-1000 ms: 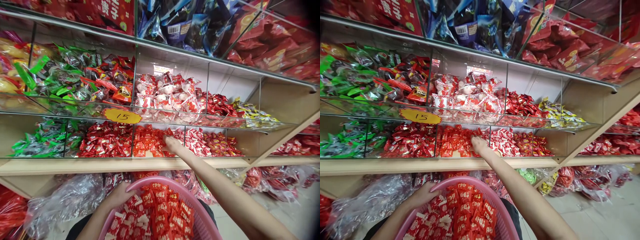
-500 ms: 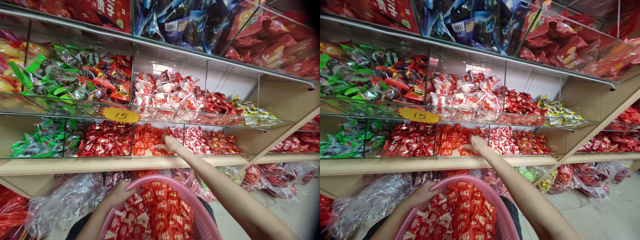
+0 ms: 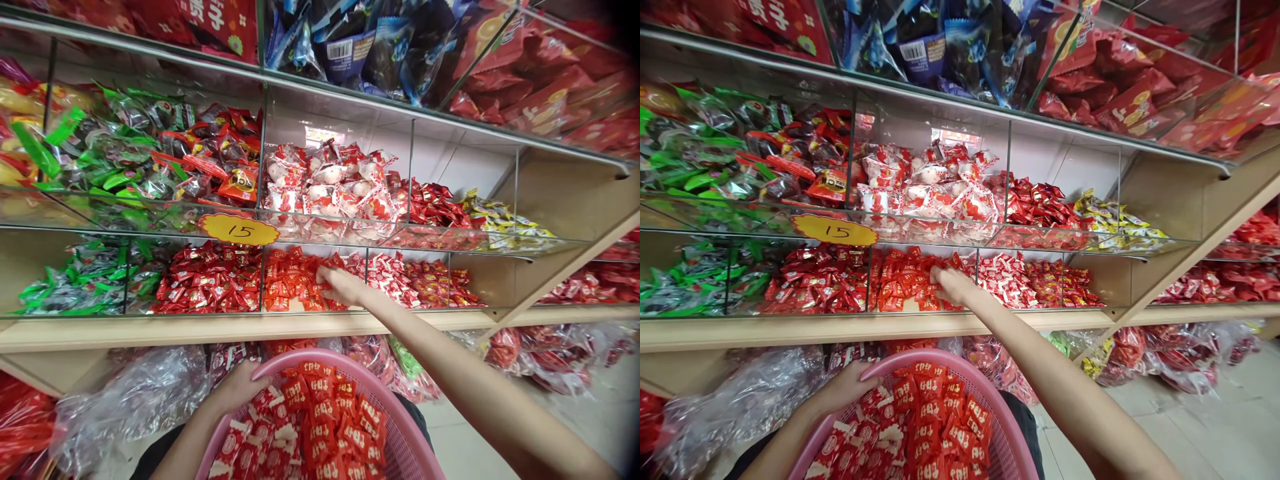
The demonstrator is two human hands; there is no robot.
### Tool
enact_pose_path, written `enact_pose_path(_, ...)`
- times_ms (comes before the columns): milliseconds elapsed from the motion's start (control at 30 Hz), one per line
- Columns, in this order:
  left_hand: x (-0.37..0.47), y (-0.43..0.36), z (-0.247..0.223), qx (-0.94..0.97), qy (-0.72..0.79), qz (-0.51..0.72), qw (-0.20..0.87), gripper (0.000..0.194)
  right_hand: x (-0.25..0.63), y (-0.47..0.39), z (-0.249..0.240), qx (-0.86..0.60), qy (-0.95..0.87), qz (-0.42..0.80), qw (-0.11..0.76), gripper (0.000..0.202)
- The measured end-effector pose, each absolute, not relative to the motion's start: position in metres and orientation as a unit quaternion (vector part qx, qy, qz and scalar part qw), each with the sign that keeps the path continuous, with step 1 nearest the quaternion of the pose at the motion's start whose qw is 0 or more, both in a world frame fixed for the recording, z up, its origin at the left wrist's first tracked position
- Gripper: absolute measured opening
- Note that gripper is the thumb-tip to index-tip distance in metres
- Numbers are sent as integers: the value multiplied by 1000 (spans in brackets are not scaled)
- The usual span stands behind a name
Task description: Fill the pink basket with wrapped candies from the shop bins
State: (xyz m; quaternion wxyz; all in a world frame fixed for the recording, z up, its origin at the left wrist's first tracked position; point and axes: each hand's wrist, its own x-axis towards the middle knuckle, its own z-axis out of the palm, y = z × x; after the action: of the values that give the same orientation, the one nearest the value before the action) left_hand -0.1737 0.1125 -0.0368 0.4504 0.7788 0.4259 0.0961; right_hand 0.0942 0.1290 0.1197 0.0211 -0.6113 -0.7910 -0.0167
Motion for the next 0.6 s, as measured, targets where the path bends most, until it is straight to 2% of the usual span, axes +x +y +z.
enact_pose_path(600,-174,113,-36,786,415,91,449,30,85,136,108,-656,-754,-23,-41,34)
